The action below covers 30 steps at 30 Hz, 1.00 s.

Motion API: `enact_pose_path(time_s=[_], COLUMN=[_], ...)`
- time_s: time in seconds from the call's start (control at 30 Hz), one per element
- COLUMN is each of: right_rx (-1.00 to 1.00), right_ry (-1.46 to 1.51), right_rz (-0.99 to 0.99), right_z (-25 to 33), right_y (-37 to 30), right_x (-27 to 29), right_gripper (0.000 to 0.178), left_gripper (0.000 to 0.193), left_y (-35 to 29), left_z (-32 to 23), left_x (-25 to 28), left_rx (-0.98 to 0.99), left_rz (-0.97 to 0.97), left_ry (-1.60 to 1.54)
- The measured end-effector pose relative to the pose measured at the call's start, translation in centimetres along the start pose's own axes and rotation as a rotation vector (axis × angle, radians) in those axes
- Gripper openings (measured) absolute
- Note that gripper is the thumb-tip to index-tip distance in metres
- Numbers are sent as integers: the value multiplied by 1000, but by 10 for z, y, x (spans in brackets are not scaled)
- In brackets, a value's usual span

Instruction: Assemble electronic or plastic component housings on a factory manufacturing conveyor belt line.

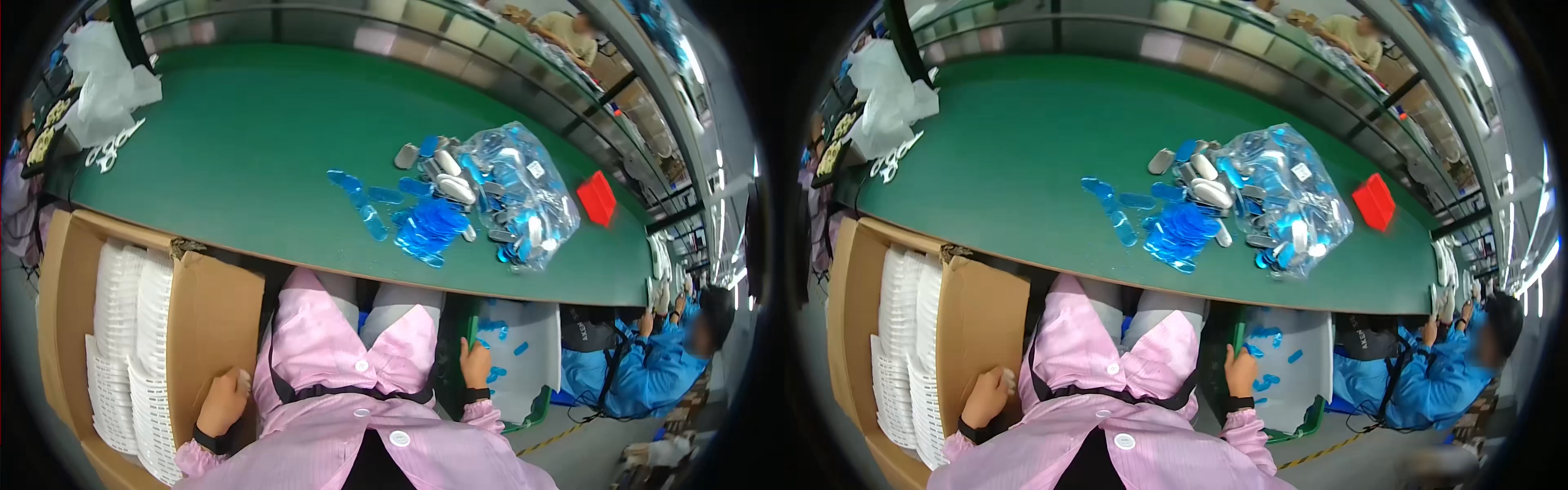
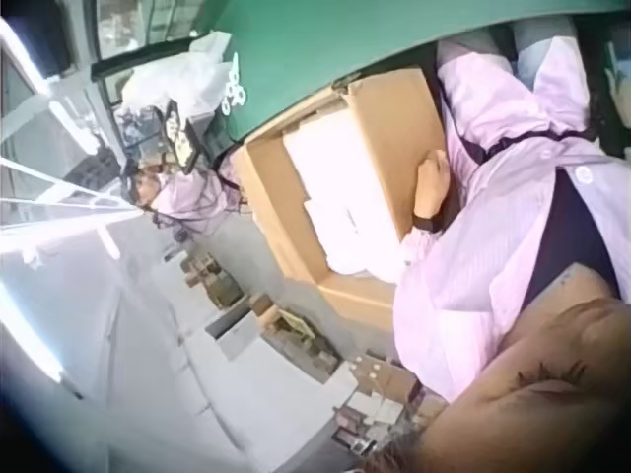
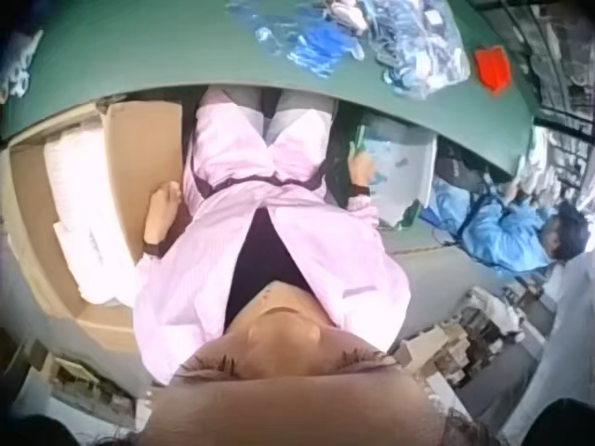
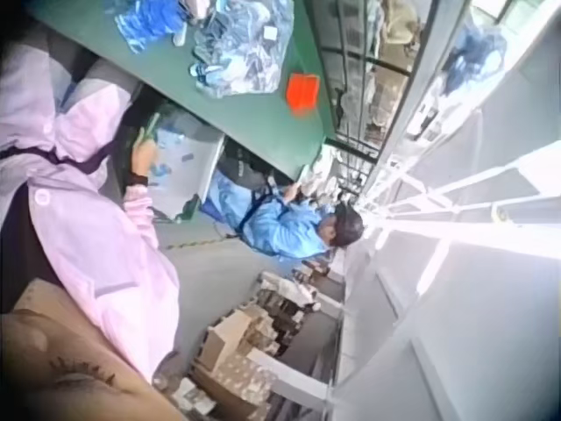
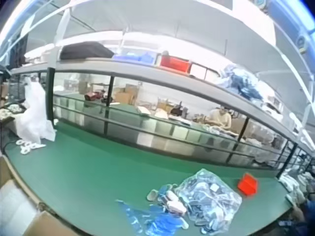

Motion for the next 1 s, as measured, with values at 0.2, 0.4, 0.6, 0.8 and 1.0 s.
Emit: enact_pose_path(time_s=[0.2,0.4,0.6,0.8,1.0], right_rx=[87,139,138,-81,740], right_ry=[98,167,48,-243,-268], right_rz=[-9,48,248,457,314], right_z=[47,100,102,15,114], right_y=[-10,-22,-22,14,24], right_x=[9,-13,-3,17,71], right_gripper=[45,46,60,61,39], left_gripper=[24,23,22,20,8], left_y=[-19,-43,-22,6,-7], left_z=[-60,-56,-58,-55,-99], left_x=[35,78,102,132,125], left_rx=[-210,-143,-255,-306,-288], left_rz=[-248,-419,-444,-718,-1090], left_ry=[-139,-447,-686,-810,156])
Point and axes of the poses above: each hand's wrist, its own y-axis towards the middle knuckle, its own x-axis out of the back of the hand, z = x × y, the point moved 5 cm from there along y, towards the middle knuckle, and after that the axes turned 3 degrees about -z, right-handed, at the moved point
